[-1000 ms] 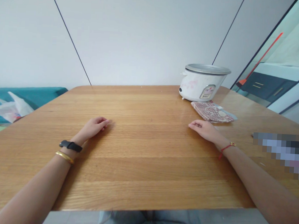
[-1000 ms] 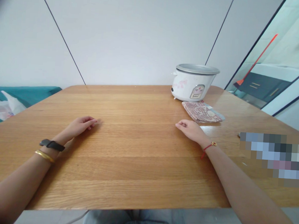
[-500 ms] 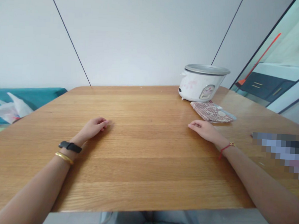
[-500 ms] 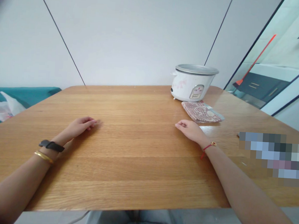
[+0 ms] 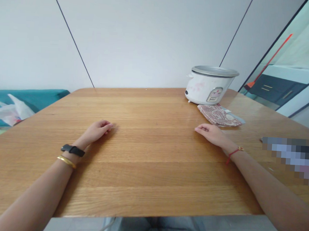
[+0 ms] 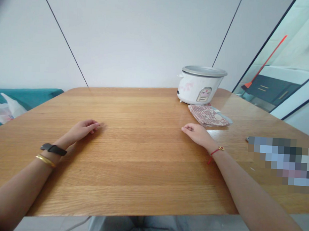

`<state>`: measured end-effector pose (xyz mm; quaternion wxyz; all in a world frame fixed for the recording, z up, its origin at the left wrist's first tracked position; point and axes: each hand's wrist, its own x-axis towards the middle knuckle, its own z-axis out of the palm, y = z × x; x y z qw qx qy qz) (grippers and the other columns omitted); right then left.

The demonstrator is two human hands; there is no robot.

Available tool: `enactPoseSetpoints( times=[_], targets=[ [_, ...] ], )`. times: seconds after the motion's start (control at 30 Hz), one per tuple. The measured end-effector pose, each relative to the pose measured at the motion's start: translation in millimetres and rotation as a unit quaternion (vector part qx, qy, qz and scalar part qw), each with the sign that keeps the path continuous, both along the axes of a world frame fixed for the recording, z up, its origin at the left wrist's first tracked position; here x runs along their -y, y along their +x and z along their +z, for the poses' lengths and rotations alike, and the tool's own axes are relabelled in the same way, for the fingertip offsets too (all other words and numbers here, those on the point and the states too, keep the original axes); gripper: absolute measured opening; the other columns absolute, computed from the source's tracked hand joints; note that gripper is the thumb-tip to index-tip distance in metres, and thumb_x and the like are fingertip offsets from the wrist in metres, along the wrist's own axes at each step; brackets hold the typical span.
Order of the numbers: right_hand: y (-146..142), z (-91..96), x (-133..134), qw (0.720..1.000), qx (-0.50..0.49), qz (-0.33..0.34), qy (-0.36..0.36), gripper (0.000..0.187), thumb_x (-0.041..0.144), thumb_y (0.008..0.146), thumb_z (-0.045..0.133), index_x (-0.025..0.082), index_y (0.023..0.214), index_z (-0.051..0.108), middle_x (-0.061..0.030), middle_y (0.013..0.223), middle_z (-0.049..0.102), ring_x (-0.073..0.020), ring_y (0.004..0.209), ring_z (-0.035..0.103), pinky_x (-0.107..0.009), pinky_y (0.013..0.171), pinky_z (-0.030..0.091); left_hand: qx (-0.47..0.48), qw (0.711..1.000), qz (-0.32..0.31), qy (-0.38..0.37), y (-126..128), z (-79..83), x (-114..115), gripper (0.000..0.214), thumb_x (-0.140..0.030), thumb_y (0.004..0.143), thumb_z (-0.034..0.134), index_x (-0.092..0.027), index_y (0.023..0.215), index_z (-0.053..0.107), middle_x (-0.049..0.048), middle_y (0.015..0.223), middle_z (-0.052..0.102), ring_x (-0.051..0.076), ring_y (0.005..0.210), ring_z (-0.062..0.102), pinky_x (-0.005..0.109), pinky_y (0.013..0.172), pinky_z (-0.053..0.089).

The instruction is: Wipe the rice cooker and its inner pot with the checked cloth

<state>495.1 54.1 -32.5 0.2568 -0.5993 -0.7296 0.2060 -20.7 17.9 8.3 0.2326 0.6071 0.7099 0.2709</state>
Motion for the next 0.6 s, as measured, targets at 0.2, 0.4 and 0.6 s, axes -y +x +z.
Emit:
enactPoseSetpoints(
  times=[0.2, 0.4, 0.6],
  targets=[
    [0.1, 0.0, 0.0, 1.000, -0.004, 0.004, 0.000, 0.043, 0.061, 0.083, 0.054, 0.021, 0.082, 0.070, -0.0065, 0.083, 0.073, -0.0233, 0.077, 0.063, -0.036, 0.071, 0.046, 0.004, 1.000, 0.007, 0.000, 3.3, 3.6, 2.3, 0.046, -0.064, 0.066, 0.060, -0.020, 0.079, 0.066, 0.0028, 0.065, 0.062, 0.020, 0.065, 0.057, 0.029, 0.057, 0.039],
    [-0.3, 0.6, -0.2, 1.000, -0.004, 0.003, -0.003, 0.042, 0.061, 0.082, 0.055, 0.021, 0.082, 0.070, -0.0073, 0.084, 0.073, -0.0235, 0.078, 0.063, -0.035, 0.070, 0.046, -0.001, 1.000, 0.000, -0.003, -1.3, -0.7, 0.1, 0.049, -0.064, 0.069, 0.058, -0.019, 0.085, 0.068, 0.0041, 0.067, 0.063, 0.021, 0.066, 0.057, 0.029, 0.057, 0.040],
    [-1.1, 1.5, 0.8, 1.000, 0.001, 0.004, 0.000, 0.044, 0.062, 0.082, 0.054, 0.020, 0.083, 0.070, -0.0076, 0.083, 0.072, -0.0226, 0.075, 0.062, -0.035, 0.068, 0.045, -0.004, 1.000, -0.004, -0.004, -2.8, -2.7, -0.7, 0.051, -0.064, 0.069, 0.058, -0.019, 0.089, 0.068, 0.0036, 0.067, 0.062, 0.020, 0.064, 0.055, 0.029, 0.056, 0.038]
  ],
)
